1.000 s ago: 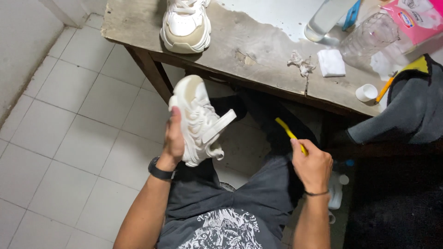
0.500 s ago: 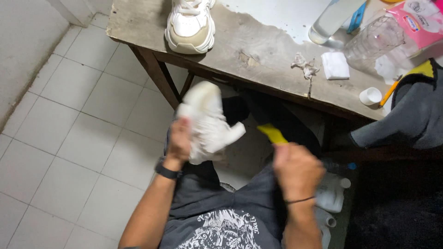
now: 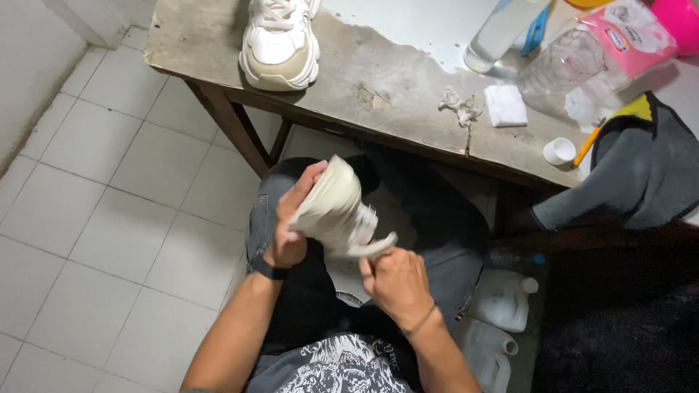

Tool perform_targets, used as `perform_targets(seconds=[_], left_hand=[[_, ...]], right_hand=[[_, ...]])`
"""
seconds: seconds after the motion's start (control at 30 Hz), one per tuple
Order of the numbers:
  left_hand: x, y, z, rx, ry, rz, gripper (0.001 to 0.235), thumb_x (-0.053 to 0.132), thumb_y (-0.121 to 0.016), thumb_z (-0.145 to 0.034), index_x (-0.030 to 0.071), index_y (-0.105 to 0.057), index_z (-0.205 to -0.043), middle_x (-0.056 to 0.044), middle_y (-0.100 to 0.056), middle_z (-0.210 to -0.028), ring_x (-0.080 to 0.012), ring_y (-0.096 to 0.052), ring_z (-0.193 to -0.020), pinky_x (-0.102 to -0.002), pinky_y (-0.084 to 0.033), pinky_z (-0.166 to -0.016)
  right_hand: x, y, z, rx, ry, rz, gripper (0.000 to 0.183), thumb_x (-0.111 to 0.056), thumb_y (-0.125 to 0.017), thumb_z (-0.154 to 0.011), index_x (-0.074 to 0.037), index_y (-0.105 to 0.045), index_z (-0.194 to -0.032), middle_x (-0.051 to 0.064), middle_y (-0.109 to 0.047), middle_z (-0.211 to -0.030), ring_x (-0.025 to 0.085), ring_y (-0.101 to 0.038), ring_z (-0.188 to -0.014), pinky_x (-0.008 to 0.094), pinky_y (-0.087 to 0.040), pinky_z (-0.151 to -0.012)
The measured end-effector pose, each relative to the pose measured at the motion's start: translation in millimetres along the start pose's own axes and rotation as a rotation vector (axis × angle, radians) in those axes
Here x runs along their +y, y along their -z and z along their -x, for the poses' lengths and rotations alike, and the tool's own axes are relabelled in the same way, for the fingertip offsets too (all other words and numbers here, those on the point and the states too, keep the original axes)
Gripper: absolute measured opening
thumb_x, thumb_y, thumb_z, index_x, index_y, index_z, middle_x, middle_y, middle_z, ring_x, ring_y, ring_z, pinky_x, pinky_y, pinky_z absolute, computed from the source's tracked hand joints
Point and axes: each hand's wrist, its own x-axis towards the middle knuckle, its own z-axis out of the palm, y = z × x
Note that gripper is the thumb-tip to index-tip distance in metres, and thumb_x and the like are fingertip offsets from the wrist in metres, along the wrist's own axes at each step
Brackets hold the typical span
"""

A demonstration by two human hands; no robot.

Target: The person cleans a white sneaker using a yellow brush and a small tool. They scrub the exterior and interior of the shoe, then use the tool to clean the laces and eyelets.

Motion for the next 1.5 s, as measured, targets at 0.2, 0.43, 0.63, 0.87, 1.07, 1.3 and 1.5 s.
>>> perform_targets(seconds=[0.2, 0.43, 0.63, 0.87, 1.07, 1.3, 1.5], left_hand=[[7.1, 18.0, -7.3, 0.029, -0.067, 0.479, 0.104, 0.078, -0.052, -0.075, 0.006, -0.044, -0.149, -0.017, -0.065, -0.112, -0.0283, -0.064, -0.099, -0.045, -0.049, -0.089], [-5.9, 2.1, -9.5, 0.013, -0.151, 0.834, 0.115, 0.083, -0.055, -0.07, -0.003, -0.041, -0.146, -0.028, -0.062, -0.112, -0.0379, -0.063, -0.1, -0.052, -0.049, -0.091], [-10.0, -11.1, -17.6, 0.113, -0.296, 0.707, 0.111, 0.085, -0.044, -0.073, -0.003, -0.047, -0.141, -0.026, -0.063, -0.108, -0.0363, -0.064, -0.096, -0.052, -0.05, -0.087], [-12.6, -6.8, -20.2, 0.2, -0.423, 0.578, 0.11, 0.088, -0.033, -0.077, -0.003, -0.052, -0.135, -0.024, -0.064, -0.103, -0.0347, -0.064, -0.091, -0.051, -0.052, -0.084], [6.9, 16.2, -21.3, 0.329, -0.272, 0.874, 0.115, 0.086, -0.049, -0.067, 0.0, -0.046, -0.143, -0.03, -0.064, -0.111, -0.0435, -0.064, -0.102, -0.058, -0.049, -0.095], [15.9, -17.6, -24.9, 0.262, -0.019, 1.194, 0.107, 0.082, -0.044, -0.081, 0.001, -0.042, -0.151, -0.037, -0.055, -0.134, -0.0518, -0.054, -0.124, -0.066, -0.038, -0.111], [22.0, -25.6, -51.7, 0.4, 0.217, 0.116, 0.067, 0.059, -0.034, -0.093, 0.006, -0.055, -0.128, -0.009, -0.044, -0.117, -0.0264, -0.046, -0.11, -0.04, -0.04, -0.098]], right_hand=[[-8.1, 67.1, 15.1, -0.256, 0.182, -0.571, 0.022, -0.023, -0.071, -0.094, -0.008, -0.075, -0.078, 0.0, -0.067, -0.064, 0.013, -0.051, -0.049, 0.03, -0.04, -0.05], [-32.1, 26.5, 5.8, 0.243, -0.025, 0.061, 0.019, -0.027, -0.063, -0.096, -0.02, -0.071, -0.081, 0.0, -0.071, -0.074, 0.023, -0.063, -0.056, 0.041, -0.042, -0.044], [-11.1, 66.9, 5.2, -0.153, 0.06, -0.429, 0.033, -0.028, -0.071, -0.094, -0.012, -0.073, -0.065, -0.004, -0.058, -0.052, 0.01, -0.042, -0.044, 0.033, -0.031, -0.044], [-18.9, 32.9, -8.2, 0.301, 0.124, -0.146, 0.014, -0.02, -0.072, -0.094, -0.012, -0.073, -0.083, -0.002, -0.069, -0.073, 0.013, -0.056, -0.053, 0.03, -0.041, -0.047], [21.3, 38.3, 8.7, 0.115, -0.205, 0.136, 0.027, -0.044, -0.068, -0.093, -0.023, -0.073, -0.076, -0.005, -0.069, -0.069, 0.024, -0.065, -0.06, 0.043, -0.043, -0.048], [-32.2, 56.7, -21.0, 0.328, 0.106, -0.511, 0.048, -0.036, -0.082, -0.08, -0.007, -0.046, -0.094, 0.014, -0.05, -0.112, 0.024, -0.052, -0.102, 0.034, -0.05, -0.085], [-35.1, 34.4, -44.0, 0.636, -0.147, -0.589, 0.07, -0.027, -0.085, -0.078, -0.001, -0.053, -0.135, 0.01, -0.054, -0.118, 0.02, -0.056, -0.095, 0.028, -0.046, -0.088]])
